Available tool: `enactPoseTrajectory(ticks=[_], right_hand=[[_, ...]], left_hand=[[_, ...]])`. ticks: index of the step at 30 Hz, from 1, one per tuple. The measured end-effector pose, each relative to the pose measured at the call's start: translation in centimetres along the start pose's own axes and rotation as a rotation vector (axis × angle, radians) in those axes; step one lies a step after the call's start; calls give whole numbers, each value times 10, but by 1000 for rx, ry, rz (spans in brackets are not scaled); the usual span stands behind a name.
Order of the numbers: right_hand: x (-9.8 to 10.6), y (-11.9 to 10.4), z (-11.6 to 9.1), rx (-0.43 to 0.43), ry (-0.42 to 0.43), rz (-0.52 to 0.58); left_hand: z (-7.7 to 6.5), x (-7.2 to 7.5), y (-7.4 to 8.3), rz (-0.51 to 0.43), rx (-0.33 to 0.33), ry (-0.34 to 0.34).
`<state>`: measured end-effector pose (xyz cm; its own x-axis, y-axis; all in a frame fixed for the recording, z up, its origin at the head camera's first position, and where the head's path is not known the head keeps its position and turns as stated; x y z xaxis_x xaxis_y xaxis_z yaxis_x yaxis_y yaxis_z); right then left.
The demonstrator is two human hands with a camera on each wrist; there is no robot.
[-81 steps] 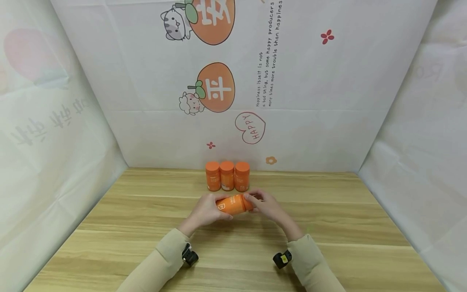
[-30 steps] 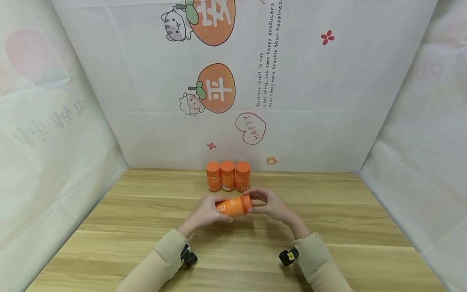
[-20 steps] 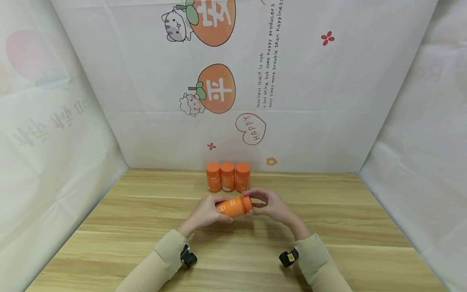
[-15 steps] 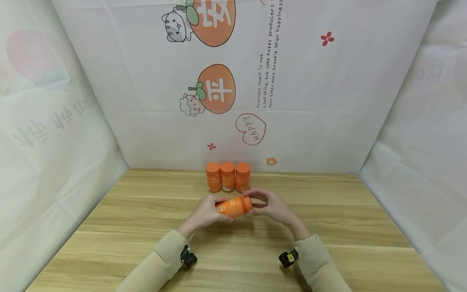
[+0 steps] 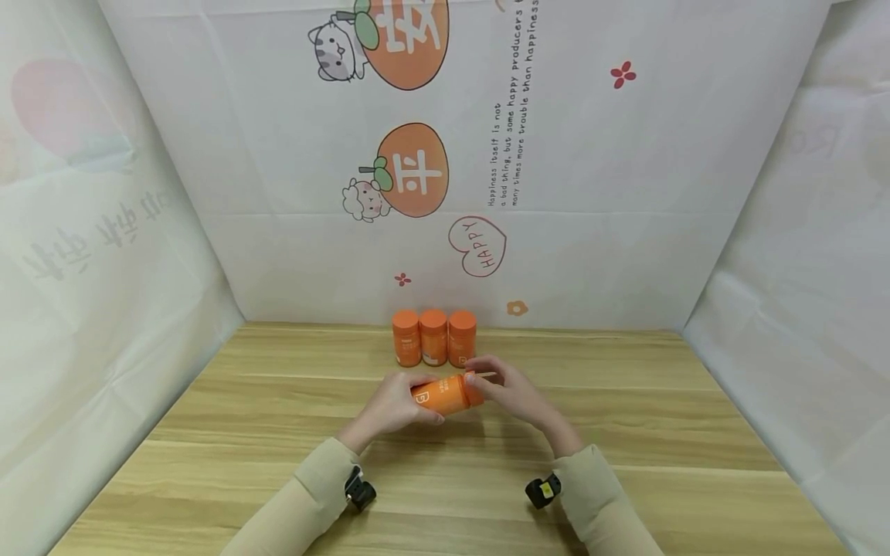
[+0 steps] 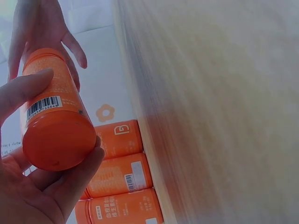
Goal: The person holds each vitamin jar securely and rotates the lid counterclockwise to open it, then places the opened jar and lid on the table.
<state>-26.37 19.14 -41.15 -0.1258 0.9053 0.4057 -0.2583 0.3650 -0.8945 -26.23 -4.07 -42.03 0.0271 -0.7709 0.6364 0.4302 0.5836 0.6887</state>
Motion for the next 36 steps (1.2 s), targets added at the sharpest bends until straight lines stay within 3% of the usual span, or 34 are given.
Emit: enactPoseTrajectory(ticks=[9,17,27,36], right_hand=[[-4,-2,2,-68,63,-23],[-7,-2,2,-210,70,-33],[-7,-2,1,-240,52,11],[-8,-2,1,-237,49,15]], left_hand=[[1,-2,1,26,-4,24],[3,-2,0,37,-3,35],[2,-1,-1,23,9,34],[2,0,-1,23,-17,38]])
Point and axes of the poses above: each hand's wrist, its own z-axis towards the middle knuckle, its own x-axis out of the back of the hand, y = z × x, the point moved 1 cm from there along z, towards the middle knuckle, and after that the axes turned 13 degrees about y, right-handed, at the moved point
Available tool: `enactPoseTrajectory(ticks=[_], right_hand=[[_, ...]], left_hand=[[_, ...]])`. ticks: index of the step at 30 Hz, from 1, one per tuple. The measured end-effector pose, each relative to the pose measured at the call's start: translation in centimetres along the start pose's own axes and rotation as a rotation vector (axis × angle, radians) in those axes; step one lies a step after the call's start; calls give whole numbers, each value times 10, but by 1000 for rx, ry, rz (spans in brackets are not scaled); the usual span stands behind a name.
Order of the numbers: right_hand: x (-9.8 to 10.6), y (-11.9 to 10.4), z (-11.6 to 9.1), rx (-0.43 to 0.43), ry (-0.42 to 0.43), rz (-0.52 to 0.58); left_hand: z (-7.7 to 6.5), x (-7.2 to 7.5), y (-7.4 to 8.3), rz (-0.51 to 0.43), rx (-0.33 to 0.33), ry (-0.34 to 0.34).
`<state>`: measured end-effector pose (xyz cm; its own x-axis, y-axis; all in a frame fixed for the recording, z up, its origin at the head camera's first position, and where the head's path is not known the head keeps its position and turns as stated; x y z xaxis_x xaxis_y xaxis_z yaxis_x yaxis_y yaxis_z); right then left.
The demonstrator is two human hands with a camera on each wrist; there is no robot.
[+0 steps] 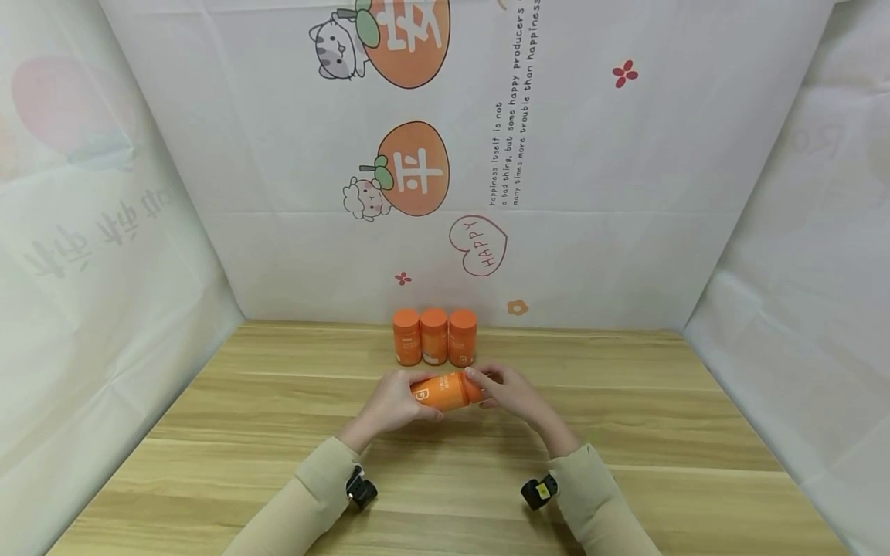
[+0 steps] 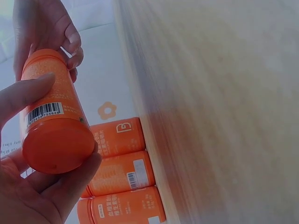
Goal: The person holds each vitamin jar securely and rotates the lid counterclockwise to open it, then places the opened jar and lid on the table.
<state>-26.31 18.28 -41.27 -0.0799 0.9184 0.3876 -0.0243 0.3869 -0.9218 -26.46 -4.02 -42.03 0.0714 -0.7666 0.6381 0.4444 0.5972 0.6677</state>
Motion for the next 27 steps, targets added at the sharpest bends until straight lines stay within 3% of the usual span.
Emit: enactPoseTrajectory(ticks=[12,19,27], right_hand=[[5,-4,-3,77,-27,-8],[6,-3,-4,95,-42,13],[10,1,-2,173,-81,0]], left_hand=[[1,3,1,-48,-39,3],[0,3,0,-63,-44,4],[1,3,-1,-70,-34,3]])
Point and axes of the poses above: each hand's wrist, its own z-axis towards the middle knuckle, its own x-axis out of the back of the hand, y = z × x, the point moved 1 cm from there along z, towards the middle knuckle, and after that the axes turned 13 degrees about y, right-handed, at the moved point
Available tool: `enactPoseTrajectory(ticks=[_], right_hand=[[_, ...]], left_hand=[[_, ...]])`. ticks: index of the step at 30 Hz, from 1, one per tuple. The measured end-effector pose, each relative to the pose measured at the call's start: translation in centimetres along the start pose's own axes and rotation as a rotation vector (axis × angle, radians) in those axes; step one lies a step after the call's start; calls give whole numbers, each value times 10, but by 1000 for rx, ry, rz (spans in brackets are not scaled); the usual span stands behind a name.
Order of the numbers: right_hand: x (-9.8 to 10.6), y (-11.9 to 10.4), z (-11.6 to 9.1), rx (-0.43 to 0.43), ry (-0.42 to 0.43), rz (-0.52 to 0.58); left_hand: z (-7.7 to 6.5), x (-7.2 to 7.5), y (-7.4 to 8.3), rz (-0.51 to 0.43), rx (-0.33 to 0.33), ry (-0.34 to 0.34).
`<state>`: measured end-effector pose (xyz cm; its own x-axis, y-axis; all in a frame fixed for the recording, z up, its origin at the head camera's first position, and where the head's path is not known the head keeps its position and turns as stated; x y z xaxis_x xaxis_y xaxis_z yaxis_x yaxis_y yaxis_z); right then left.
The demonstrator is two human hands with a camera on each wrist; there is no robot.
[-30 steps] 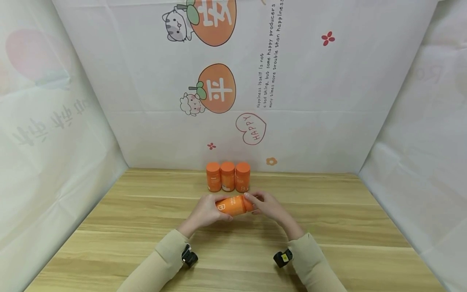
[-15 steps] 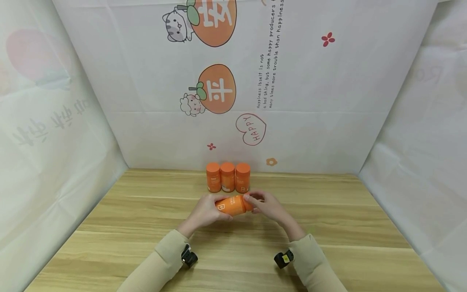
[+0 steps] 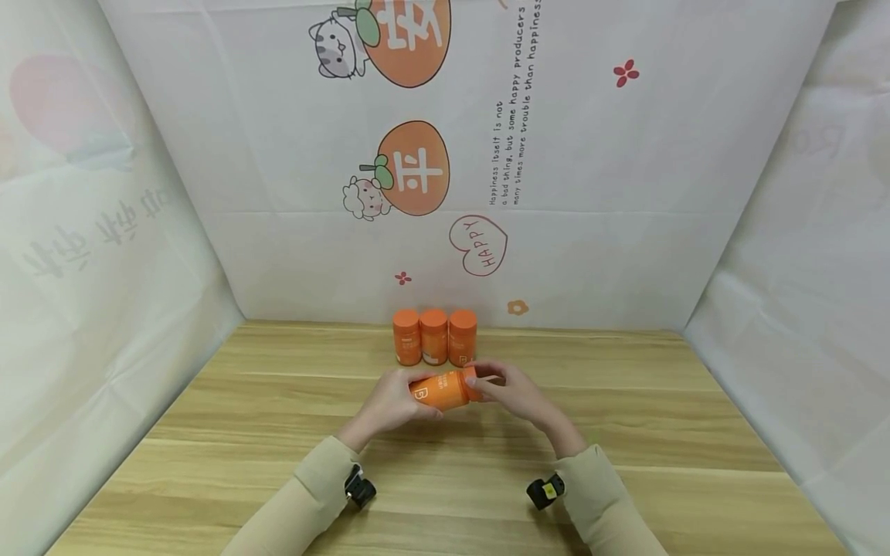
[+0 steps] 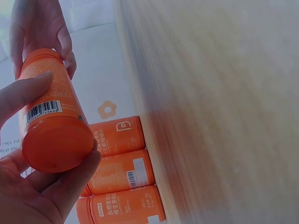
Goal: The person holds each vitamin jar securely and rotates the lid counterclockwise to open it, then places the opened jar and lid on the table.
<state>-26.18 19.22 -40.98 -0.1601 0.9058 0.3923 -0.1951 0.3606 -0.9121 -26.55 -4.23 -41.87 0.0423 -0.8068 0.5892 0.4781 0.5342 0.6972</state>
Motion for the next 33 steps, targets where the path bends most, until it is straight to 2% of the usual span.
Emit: enactPoseTrajectory(ticks=[9,15,20,25,28,33], right_hand=[[3,-3,-2,82,-41,43],[4,-3,-3,86,-40,59],[4,-4,-3,108,-26,52],[5,-2,-3,135,-32,76],[5,0,-2,142,-41,103],[5,3,-2,143,-60,168]], left_hand=[[0,0,-1,16,20,0],[1,0,-1,-19,-16,0],[0,0,1,9,29,-6],[0,0,0,24,35,-13],[0,1,1,18,24,-12],[-1,2,0,-49,3,-15]])
Point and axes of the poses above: each hand's wrist, its own z-axis towards the middle knuckle, its own x-axis out of the back of the hand, y = z × x, the point moved 1 cm from there along z, towards the middle knuckle, and after that the axes turned 13 degrees about y, right-handed, at the moved point
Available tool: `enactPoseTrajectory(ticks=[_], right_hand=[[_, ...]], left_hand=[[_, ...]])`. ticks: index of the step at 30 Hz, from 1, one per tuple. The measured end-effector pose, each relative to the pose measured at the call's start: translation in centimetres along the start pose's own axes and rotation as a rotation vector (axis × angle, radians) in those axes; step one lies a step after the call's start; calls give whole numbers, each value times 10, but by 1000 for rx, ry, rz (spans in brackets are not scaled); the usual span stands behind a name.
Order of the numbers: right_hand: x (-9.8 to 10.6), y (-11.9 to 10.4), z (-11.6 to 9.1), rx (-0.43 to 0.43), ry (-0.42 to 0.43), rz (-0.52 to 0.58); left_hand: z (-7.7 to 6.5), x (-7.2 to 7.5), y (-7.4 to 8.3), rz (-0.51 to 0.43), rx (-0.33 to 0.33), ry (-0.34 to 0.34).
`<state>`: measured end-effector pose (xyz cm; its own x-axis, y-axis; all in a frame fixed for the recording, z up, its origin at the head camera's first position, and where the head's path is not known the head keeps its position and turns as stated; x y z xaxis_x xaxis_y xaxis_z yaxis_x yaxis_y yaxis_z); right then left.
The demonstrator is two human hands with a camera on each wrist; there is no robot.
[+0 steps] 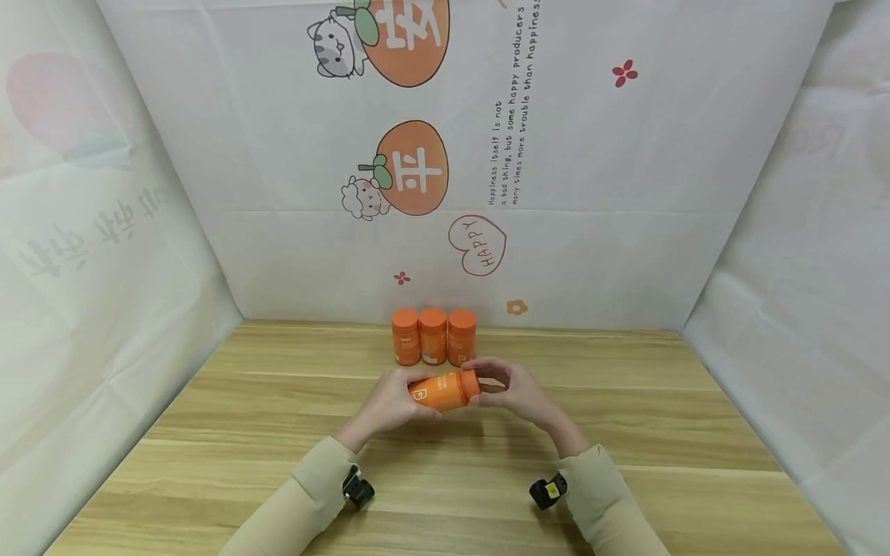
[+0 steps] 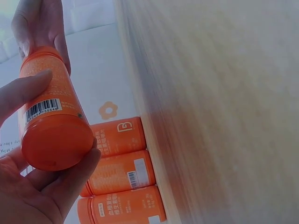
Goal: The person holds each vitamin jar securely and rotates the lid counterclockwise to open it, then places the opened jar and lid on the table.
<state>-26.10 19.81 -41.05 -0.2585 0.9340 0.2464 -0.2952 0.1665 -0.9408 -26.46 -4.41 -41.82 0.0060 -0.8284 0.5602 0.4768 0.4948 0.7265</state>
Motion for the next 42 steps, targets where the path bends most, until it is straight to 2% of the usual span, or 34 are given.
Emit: enactPoseTrajectory(ticks=[10,15,18,24,32,42], right_hand=[[1,3,-1,5,-12,40],[1,0,-2,29,15,-26],[-1,-2,-1,16,43,-81],[-6,-6,2,-121,29,-125],[-10,-5,3,-306,59,-165],[-8,-7,5,-345,35,-180]], left_hand=[[0,-1,0,55,19,-5],[0,-2,-1,-2,0,9],[-1,-1,-1,8,-3,13],[-2,-2,2,131,-18,26],[-3,-2,5,169,-24,25],[-2,-2,5,166,-27,23]])
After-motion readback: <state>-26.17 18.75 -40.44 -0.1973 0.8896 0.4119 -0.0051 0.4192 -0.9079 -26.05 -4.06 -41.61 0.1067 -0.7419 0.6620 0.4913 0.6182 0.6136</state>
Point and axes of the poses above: each hand's wrist, its own z-axis towards the middle knuckle, its own x-axis out of the back of the hand, y = z × x, the point moved 1 cm from there along z, towards the middle knuckle, and after that the axes turned 13 degrees about y, right-handed, at the moved point
